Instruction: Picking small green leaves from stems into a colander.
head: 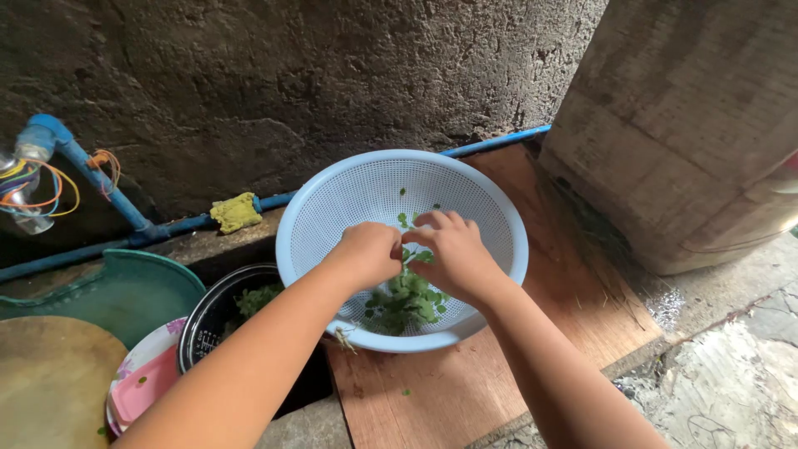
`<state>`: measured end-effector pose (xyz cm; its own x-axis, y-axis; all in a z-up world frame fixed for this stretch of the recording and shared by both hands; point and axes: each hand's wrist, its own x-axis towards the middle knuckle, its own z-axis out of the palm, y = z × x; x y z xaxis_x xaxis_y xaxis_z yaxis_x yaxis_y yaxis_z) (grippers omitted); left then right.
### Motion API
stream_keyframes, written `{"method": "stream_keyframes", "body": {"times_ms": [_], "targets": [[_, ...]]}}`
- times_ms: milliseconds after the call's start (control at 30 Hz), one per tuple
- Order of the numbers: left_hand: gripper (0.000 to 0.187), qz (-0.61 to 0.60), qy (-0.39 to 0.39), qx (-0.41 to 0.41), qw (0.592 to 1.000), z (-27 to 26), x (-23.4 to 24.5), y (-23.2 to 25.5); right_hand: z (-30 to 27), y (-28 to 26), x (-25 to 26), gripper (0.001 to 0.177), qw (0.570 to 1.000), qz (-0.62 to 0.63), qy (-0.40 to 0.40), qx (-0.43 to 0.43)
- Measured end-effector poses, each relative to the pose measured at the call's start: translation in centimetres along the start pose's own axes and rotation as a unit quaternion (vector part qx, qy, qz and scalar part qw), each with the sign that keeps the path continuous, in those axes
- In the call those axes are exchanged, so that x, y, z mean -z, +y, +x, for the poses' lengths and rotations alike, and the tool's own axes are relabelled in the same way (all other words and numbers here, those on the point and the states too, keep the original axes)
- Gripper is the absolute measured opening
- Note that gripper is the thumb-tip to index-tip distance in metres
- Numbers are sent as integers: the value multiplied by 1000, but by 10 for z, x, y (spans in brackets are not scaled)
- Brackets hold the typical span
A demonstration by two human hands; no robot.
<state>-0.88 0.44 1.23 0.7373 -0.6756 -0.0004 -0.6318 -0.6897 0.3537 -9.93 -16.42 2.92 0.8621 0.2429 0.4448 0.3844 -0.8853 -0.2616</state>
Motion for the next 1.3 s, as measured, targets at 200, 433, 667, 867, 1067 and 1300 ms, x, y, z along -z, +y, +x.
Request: {"method": "stream_keyframes", "body": {"times_ms": [200,433,667,867,1067,1300], "targets": [[13,-137,86,42,986,-24,20,12,5,-10,3,13,994,-83,45,50],[16,-152,104,46,982,-33,25,4,-1,12,3,10,992,-114,36,-28],[16,-179,126,33,975,-30,20,1,3,2,9,30,996,58,58,-39],[15,-198,127,20,972,-36,24,3,7,-12,7,7,998,-21,39,-50],[16,-182,79,55,978,-35,14,-14,5,10,6,6,993,-17,94,-74],[36,-122,92,44,987,-35,21,0,4,-1,17,5,993,60,52,-89]]}}
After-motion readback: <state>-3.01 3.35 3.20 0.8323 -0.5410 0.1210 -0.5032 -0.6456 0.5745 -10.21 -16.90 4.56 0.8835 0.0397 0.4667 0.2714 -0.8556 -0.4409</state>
